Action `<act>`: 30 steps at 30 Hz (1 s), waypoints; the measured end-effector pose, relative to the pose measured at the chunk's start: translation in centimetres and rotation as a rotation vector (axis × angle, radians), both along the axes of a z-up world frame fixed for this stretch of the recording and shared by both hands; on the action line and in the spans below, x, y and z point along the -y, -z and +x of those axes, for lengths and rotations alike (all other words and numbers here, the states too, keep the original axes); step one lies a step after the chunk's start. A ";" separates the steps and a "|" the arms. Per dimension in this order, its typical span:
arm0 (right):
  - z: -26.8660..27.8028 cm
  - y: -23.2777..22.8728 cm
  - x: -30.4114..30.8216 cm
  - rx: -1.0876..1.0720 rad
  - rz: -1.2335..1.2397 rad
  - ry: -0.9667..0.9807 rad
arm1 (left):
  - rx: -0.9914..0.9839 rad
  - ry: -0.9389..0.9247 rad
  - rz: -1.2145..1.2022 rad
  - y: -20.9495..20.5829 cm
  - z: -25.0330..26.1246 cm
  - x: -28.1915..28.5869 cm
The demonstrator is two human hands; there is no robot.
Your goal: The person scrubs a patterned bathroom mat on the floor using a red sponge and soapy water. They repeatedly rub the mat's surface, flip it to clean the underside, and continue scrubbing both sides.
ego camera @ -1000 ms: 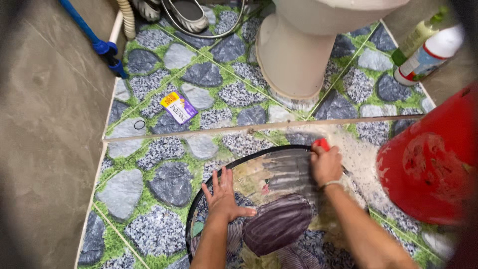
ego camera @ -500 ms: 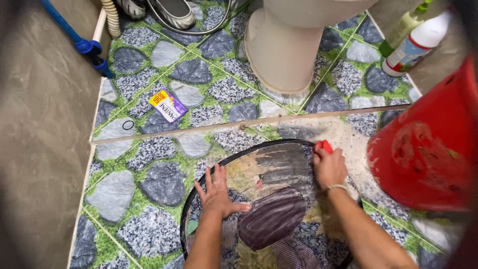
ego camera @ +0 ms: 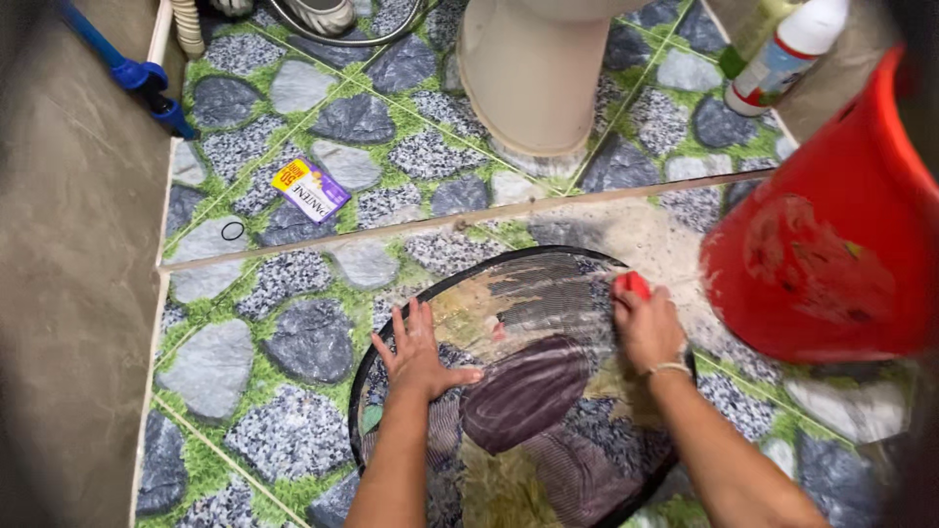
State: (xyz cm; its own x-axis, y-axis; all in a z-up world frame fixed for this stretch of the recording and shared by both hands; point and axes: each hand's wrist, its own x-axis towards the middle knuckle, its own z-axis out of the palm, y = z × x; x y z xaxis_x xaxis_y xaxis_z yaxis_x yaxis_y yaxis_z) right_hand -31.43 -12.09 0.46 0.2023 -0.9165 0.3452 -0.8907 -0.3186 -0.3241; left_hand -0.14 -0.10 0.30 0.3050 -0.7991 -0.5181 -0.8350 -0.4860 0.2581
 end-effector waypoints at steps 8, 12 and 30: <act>11.8 2.9 -9.3 -0.221 0.503 -0.320 | 0.026 0.016 -0.016 0.9 0.2 0.0; 0.4 -0.3 -4.1 0.019 0.348 0.164 | 0.004 -0.002 -0.001 0.8 -0.1 0.1; -0.8 -2.6 -0.5 0.527 0.485 0.385 | 0.003 -0.012 0.009 0.1 0.0 0.2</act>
State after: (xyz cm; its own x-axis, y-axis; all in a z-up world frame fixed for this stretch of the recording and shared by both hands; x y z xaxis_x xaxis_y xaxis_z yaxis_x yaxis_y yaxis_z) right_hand -32.26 -11.56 3.02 -0.2355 -0.9608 -0.1462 -0.6015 0.2623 -0.7546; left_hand -0.18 -0.32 0.16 0.3158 -0.7907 -0.5244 -0.8300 -0.4980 0.2511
